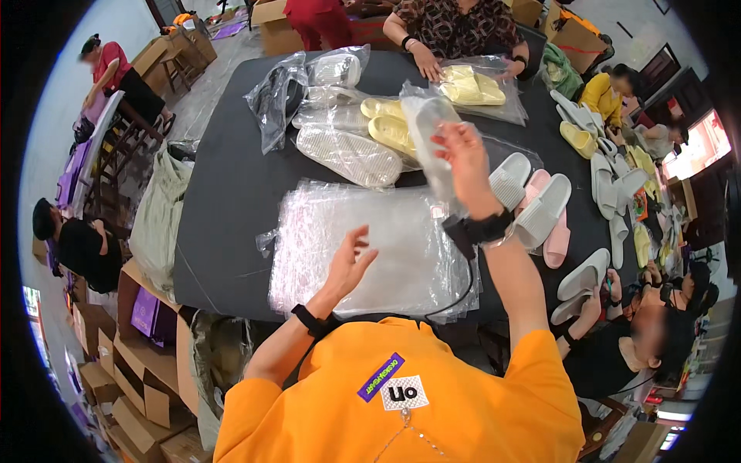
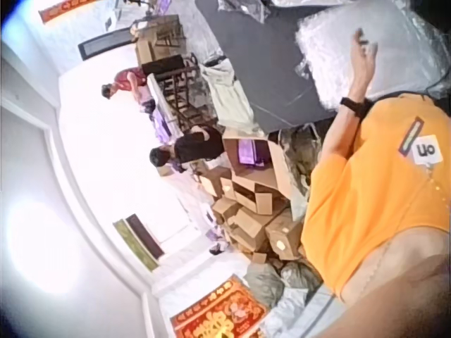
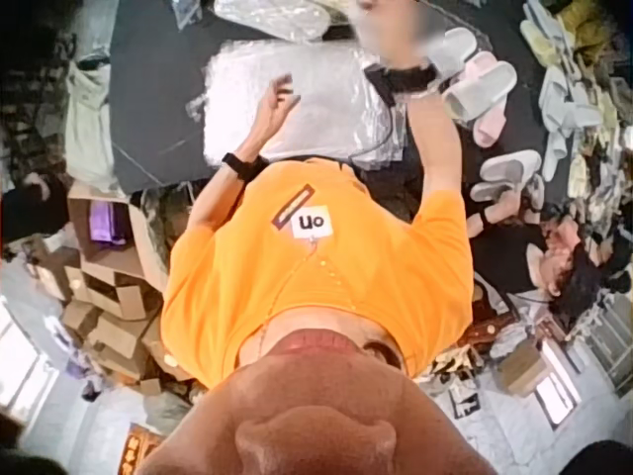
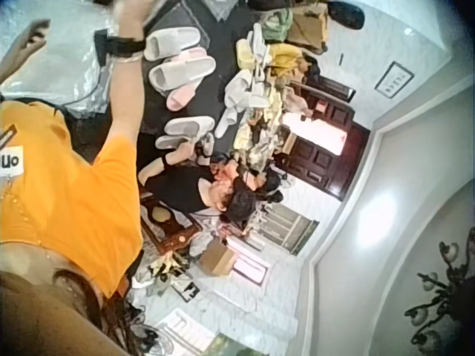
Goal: Packing finished sandals into individual plastic bags and then into a larger transport sack.
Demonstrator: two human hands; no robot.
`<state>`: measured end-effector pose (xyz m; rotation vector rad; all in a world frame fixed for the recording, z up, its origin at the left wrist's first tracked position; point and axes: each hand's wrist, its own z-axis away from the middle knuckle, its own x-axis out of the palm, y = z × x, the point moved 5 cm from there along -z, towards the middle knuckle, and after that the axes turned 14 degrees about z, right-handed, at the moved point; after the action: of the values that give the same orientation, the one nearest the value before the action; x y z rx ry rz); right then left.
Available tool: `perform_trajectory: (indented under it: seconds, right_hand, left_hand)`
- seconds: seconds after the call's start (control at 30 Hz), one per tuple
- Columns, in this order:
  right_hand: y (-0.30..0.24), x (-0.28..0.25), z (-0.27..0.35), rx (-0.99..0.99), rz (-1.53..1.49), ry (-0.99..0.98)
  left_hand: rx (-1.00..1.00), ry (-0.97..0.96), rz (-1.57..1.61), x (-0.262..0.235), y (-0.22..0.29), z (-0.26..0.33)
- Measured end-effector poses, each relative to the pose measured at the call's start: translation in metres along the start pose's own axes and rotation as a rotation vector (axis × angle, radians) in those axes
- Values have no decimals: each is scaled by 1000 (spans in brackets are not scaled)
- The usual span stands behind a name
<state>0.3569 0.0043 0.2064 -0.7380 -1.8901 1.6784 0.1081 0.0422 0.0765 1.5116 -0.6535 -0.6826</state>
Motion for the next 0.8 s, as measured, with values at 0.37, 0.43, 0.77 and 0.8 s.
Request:
perform_trajectory:
  seconds: [0.37,0.43,0.77,0.8]
  right_hand:
    - [25,112,151,197,176,-855]
    - [34,77,132,162,280,-773]
    - [182,-125,106,533,597,-23]
    - [200,-129,109,550,603,-36]
  left_hand:
    - [-27,407,254,-67,-37,-9]
    - [-42,492,244,-91,-44,-7]
    - [-242,250,145,-105,-68,30]
    - [-221,161,100,-94,-61,28]
